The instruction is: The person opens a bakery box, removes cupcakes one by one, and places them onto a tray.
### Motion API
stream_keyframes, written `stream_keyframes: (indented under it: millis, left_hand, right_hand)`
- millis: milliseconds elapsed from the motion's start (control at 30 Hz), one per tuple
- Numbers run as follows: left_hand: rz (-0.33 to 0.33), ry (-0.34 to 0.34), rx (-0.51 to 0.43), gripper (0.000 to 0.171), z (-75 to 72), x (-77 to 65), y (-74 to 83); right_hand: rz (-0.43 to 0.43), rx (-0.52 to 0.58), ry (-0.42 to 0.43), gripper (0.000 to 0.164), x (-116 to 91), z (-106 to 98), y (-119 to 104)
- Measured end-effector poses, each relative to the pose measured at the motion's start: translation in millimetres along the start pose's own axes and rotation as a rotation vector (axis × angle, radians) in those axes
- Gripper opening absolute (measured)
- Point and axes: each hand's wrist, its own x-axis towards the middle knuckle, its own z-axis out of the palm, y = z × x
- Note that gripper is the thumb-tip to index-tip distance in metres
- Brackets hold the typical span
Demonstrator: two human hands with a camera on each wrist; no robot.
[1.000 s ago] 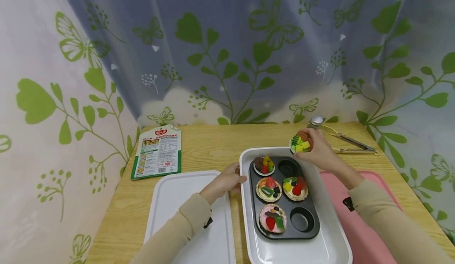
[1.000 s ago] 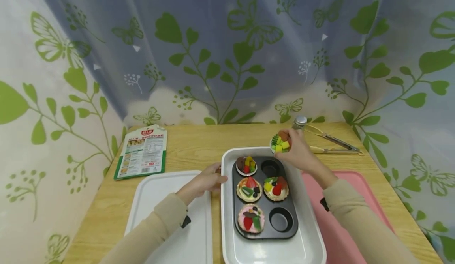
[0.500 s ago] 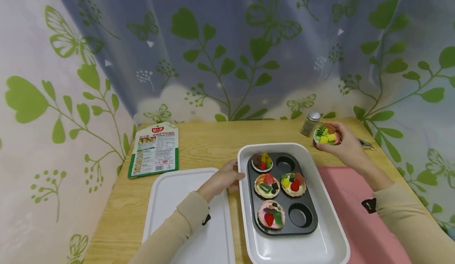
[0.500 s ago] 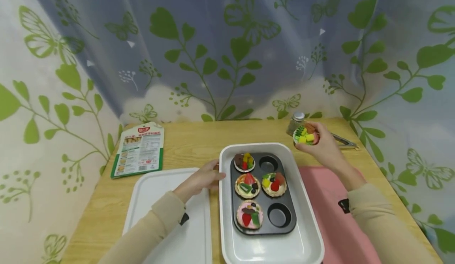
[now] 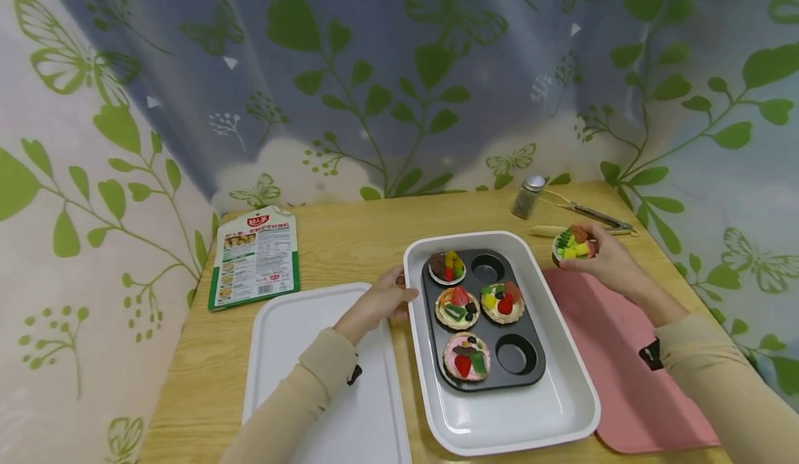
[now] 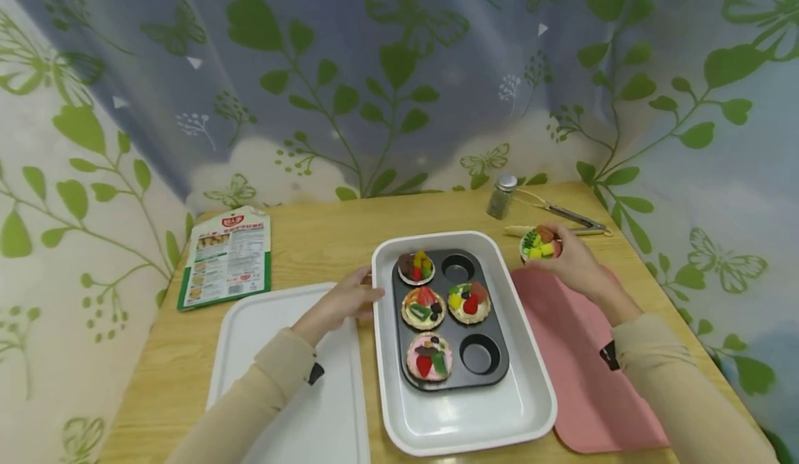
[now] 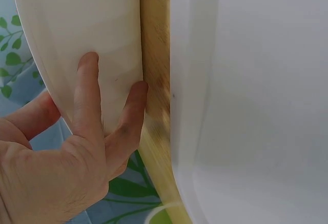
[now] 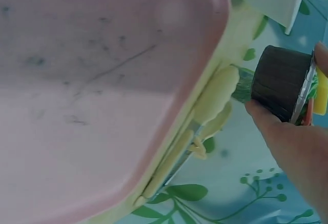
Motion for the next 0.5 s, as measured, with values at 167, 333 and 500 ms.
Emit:
stream_keyframes:
  millis: [167, 333, 500]
  left_hand:
    - [0.012, -0.003, 0.001, 0.059, -1.0, -1.0, 1.9]
    - [0.006, 0.002, -0.002, 0.06, -0.7, -3.5, 2.9]
    - [0.004, -0.001, -0.007, 0.06, -0.5, -3.5, 1.9]
  right_hand:
    - [0.03, 0.011, -0.054, 0.086, -1.5, 2.7, 10.2]
    - [0.055, 0.058, -0.096, 0.088, -7.4, 8.2, 21.9]
    - [0.055, 0.086, -0.097, 0.083, -12.8, 16.7, 30.6]
